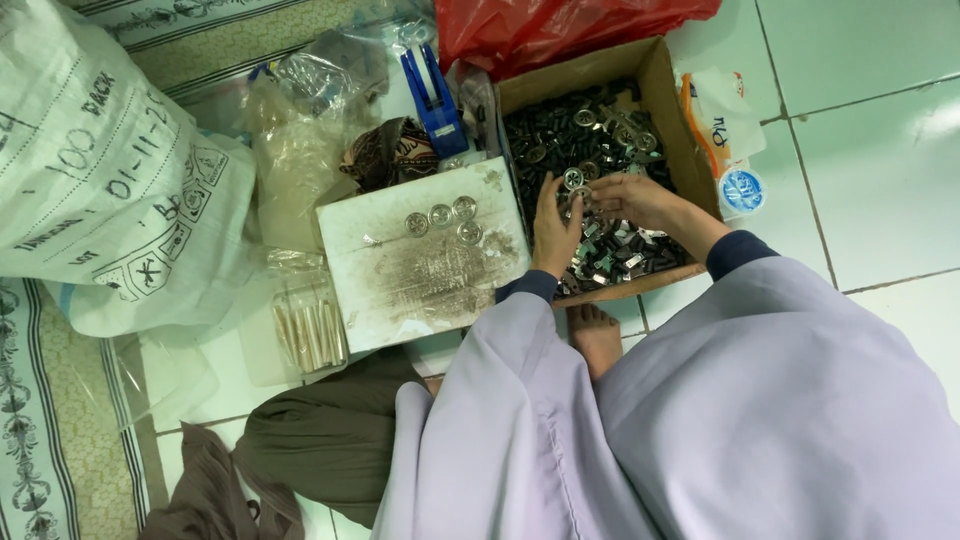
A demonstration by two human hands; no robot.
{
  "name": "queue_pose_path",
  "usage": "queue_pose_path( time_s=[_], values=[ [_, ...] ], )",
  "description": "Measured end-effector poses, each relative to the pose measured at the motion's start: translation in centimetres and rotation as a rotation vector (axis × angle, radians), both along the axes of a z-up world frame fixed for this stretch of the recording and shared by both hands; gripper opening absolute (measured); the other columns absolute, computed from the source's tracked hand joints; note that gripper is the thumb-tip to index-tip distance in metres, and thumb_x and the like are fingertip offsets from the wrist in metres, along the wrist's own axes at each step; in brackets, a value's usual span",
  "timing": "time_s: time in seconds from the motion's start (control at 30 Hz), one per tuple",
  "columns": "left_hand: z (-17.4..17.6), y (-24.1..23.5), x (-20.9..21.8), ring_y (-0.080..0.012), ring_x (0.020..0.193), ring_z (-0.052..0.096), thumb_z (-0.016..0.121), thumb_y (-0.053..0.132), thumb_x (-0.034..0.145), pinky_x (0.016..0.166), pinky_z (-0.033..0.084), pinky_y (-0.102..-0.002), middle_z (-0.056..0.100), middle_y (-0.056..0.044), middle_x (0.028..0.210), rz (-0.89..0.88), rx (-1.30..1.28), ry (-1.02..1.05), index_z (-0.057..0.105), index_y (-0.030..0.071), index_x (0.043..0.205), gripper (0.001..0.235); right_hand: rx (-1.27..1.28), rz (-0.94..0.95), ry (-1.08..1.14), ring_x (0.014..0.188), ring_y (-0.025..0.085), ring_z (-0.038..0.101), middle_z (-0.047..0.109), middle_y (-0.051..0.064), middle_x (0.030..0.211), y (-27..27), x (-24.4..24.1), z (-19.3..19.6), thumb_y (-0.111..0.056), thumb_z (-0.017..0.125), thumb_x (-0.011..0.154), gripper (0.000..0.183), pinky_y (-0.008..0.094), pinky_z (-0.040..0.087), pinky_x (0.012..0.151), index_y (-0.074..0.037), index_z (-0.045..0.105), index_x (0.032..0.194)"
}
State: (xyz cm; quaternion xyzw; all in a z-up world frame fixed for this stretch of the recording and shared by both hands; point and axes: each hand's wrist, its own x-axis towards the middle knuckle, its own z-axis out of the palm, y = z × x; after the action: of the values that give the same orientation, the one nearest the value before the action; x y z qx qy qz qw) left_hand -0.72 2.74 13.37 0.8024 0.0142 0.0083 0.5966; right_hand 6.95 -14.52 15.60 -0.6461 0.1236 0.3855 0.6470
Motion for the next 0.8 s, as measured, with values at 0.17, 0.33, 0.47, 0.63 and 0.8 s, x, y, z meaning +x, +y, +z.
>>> queue_pose_path(
  time_s=[0.17, 0.33, 0.47, 0.63, 0.8],
  values=[
    [-4.8, -0.7, 0.9, -0.0294, 0.111, 0.068, 0.049, 0.034, 0.112, 0.081, 0.065, -0.033, 0.062, -0.011, 0.124, -0.001, 0.075, -0.058, 0.063, 0.006, 0.128, 0.035, -0.013, 0.005, 0.007, 0.122, 0.029, 0.064, 0.067, 0.019, 0.126, -0.5, 0.4, -1.2, -0.015, 0.068, 0.098, 0.046, 0.044, 0.051, 0.102, 0.002, 0.057, 0.139],
    [-4.0, -0.7, 0.6, -0.0278, 0.100, 0.073, 0.056, 0.032, 0.110, 0.075, 0.065, -0.034, 0.072, -0.011, 0.113, 0.092, 0.004, -0.128, 0.071, 0.008, 0.123, 0.031, 0.018, 0.003, -0.006, 0.119, 0.027, 0.065, 0.068, 0.016, 0.122, 0.2, 0.5, -1.0, -0.014, 0.068, 0.098, 0.041, 0.042, 0.052, 0.100, 0.001, 0.059, 0.136],
    [-1.6, 1.4, 0.3, -0.0282, 0.102, 0.072, 0.059, 0.030, 0.109, 0.078, 0.064, -0.036, 0.072, -0.011, 0.114, 0.191, -0.110, -0.077, 0.071, 0.008, 0.124, 0.029, 0.037, 0.062, -0.072, 0.125, 0.032, 0.061, 0.064, 0.021, 0.128, 2.8, 1.3, 0.2, -0.014, 0.065, 0.101, 0.046, 0.046, 0.050, 0.103, 0.005, 0.054, 0.141],
    [1.9, 8.7, -2.3, -0.0333, 0.105, 0.072, 0.069, 0.030, 0.102, 0.080, 0.062, -0.040, 0.073, -0.020, 0.114, 0.297, -0.181, 0.022, 0.073, 0.005, 0.122, 0.032, 0.053, 0.180, -0.139, 0.117, 0.029, 0.066, 0.068, 0.017, 0.119, 10.1, -0.7, 4.6, -0.012, 0.068, 0.098, 0.036, 0.041, 0.054, 0.099, 0.001, 0.063, 0.132],
    [2.8, 17.3, -5.2, -0.0330, 0.104, 0.073, 0.068, 0.021, 0.103, 0.085, 0.059, -0.041, 0.074, -0.023, 0.109, 0.361, -0.092, 0.164, 0.061, -0.002, 0.136, 0.041, -0.081, 0.491, -0.549, 0.128, 0.041, 0.058, 0.055, 0.028, 0.140, 17.1, -3.6, 7.3, -0.028, 0.071, 0.097, 0.062, 0.054, 0.055, 0.098, -0.001, 0.049, 0.148]
  ],
)
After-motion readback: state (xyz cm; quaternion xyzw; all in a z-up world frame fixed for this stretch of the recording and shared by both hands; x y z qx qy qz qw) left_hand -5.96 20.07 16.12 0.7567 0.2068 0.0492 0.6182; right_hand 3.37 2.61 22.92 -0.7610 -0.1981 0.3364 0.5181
